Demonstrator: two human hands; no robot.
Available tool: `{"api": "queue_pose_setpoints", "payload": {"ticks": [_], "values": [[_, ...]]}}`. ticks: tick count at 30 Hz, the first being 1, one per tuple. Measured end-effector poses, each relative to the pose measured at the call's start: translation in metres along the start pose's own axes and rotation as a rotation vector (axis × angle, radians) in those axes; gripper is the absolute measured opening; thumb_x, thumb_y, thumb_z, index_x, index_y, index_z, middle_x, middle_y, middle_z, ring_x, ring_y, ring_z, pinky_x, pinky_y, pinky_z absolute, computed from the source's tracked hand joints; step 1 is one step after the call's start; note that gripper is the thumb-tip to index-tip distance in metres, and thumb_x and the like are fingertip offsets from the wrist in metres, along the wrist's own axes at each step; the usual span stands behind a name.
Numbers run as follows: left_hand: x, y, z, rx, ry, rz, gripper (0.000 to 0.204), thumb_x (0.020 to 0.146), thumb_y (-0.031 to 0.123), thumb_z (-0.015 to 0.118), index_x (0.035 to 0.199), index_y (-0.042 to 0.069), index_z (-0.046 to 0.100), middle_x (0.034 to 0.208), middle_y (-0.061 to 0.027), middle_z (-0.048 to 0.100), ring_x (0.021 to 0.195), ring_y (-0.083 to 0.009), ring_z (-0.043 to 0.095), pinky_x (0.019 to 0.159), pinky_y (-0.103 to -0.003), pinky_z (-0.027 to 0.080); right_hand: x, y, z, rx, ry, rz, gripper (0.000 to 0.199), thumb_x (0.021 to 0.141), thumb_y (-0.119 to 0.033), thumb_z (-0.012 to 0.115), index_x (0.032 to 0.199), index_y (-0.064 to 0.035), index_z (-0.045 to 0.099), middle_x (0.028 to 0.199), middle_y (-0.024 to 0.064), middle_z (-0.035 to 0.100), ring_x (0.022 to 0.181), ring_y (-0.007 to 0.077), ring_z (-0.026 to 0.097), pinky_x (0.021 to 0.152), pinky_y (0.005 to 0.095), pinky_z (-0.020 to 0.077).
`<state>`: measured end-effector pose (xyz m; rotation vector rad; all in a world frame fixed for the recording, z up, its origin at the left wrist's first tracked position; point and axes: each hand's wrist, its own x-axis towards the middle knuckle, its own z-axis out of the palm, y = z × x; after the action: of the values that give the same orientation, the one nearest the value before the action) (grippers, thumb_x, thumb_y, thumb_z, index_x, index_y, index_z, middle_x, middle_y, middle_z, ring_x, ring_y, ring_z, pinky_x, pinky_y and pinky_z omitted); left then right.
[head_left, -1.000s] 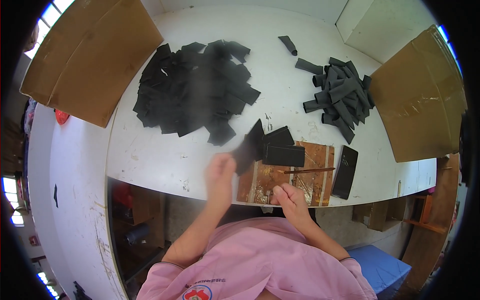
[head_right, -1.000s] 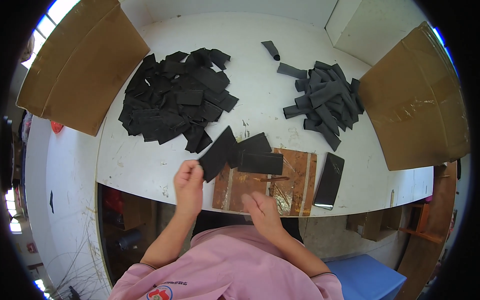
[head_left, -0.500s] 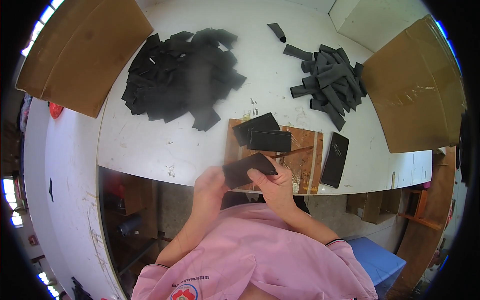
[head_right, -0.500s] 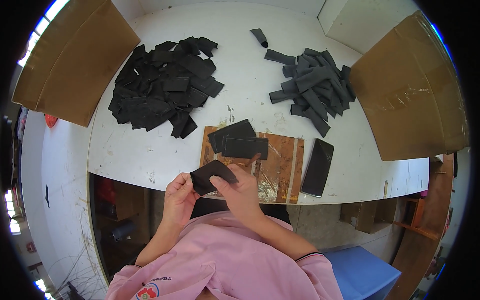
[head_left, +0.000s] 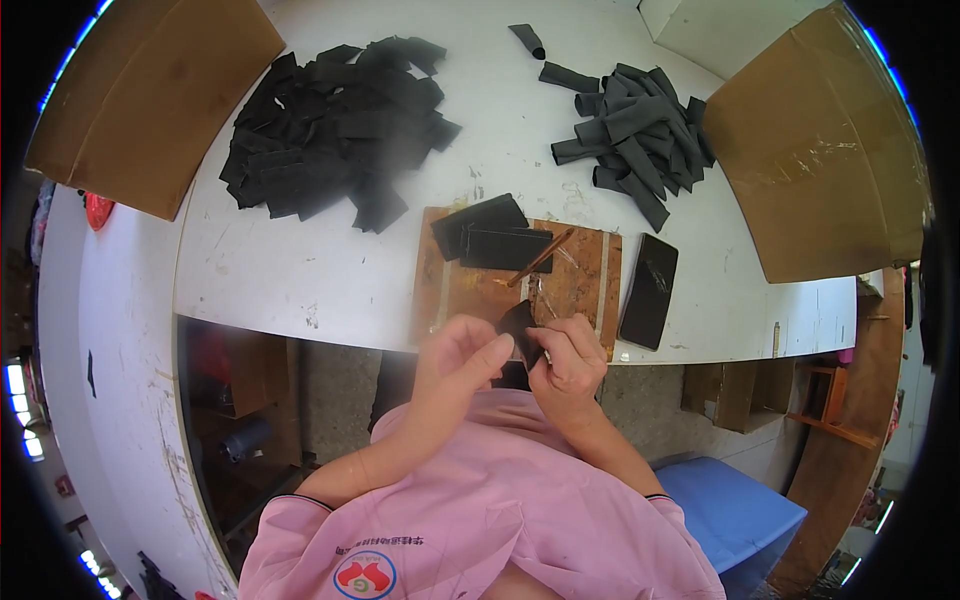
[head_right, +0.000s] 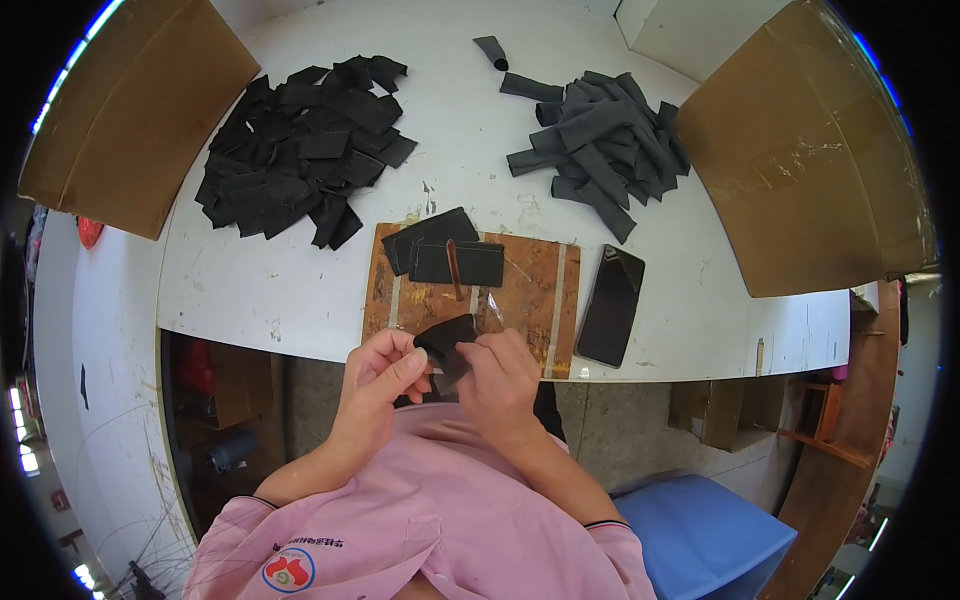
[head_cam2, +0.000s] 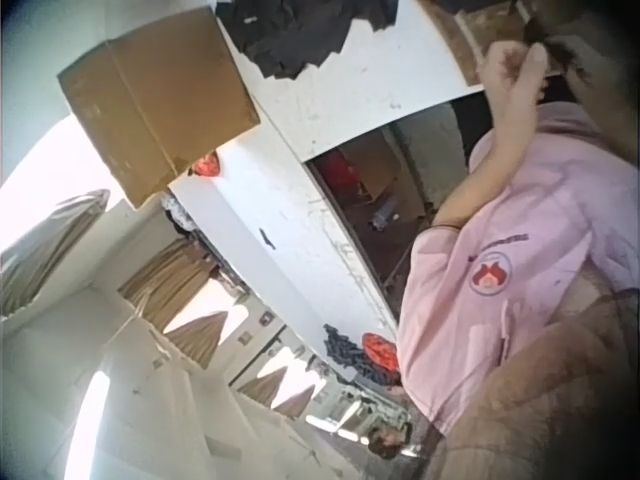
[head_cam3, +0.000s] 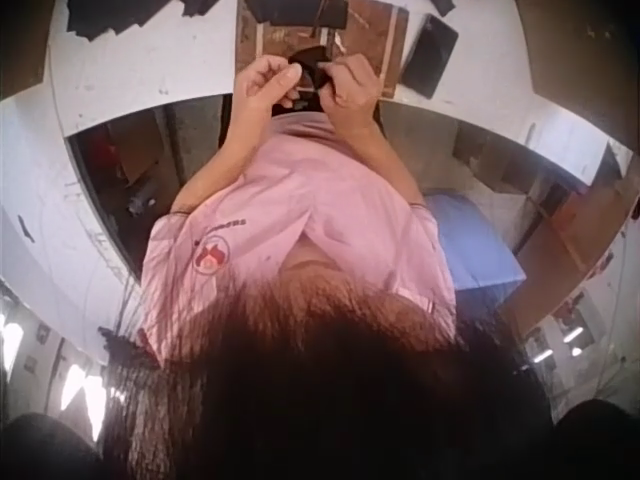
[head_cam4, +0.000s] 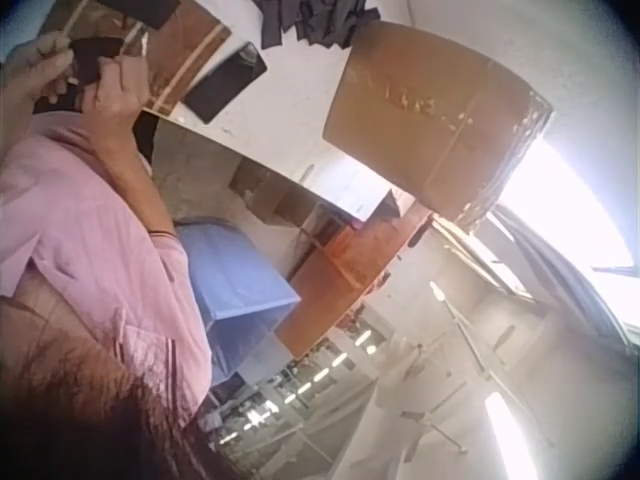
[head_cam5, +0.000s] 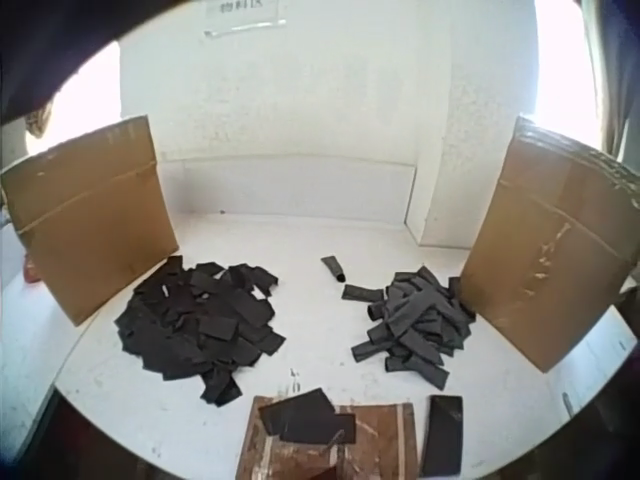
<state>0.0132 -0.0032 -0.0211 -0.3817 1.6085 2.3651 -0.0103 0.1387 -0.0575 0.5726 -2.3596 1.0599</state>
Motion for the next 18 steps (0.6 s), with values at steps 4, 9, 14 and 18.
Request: {"api": "queue_pose_setpoints", "payload": {"ticks": [4, 9, 14, 18], "values": [[0.008, -0.011, -0.002, -0.061, 0.065, -0.125, 0.009, 0.078, 0.012, 0.055, 0.08, 0.003, 0.053, 0.065, -0.0007, 0.054, 0.057, -0.0061, 0.05, 0.051, -0.018, 0.039, -0.005, 0.004, -0.002, -0.048, -0.004, -0.09, 0.027, 0.046, 0.007, 0.057, 0.072, 0.001, 0.059, 0.067, 0.009, 0.051, 0.057, 0.0234, 0.048, 0.048, 0.0312, 0.0388], [0.017, -0.027, -0.007, -0.034, 0.148, -0.048, 0.003, 0.076, 0.002, 0.051, 0.078, 0.002, 0.054, 0.066, -0.0011, 0.055, 0.054, -0.0054, 0.05, 0.047, -0.017, 0.038, -0.01, 0.006, -0.011, -0.16, -0.146, -0.217, 0.032, 0.045, 0.002, 0.06, 0.077, 0.0018, 0.059, 0.075, 0.0095, 0.052, 0.062, 0.0235, 0.049, 0.051, 0.0321, 0.0399], [0.018, -0.033, -0.001, 0.143, 0.144, 0.082, 0.002, 0.076, 0.0, 0.055, 0.077, 0.002, 0.054, 0.067, 0.001, 0.054, 0.056, -0.0021, 0.048, 0.048, -0.016, 0.037, -0.008, 0.01, -0.016, -0.107, -0.228, -0.153, 0.036, 0.055, -0.014, 0.065, 0.085, 0.0027, 0.058, 0.075, 0.0105, 0.051, 0.062, 0.0246, 0.05, 0.052, 0.0321, 0.0415], [0.015, -0.033, -0.002, 0.285, 0.129, 0.229, 0.004, 0.076, 0.001, 0.058, 0.076, 0.001, 0.054, 0.067, 0.0005, 0.052, 0.056, -0.0026, 0.046, 0.048, -0.017, 0.036, 0.003, -0.005, -0.026, 0.29, -0.294, 0.213, 0.043, 0.063, -0.027, 0.071, 0.093, 0.0011, 0.057, 0.08, 0.0105, 0.054, 0.067, 0.0236, 0.054, 0.056, 0.0286, 0.0441]]}}
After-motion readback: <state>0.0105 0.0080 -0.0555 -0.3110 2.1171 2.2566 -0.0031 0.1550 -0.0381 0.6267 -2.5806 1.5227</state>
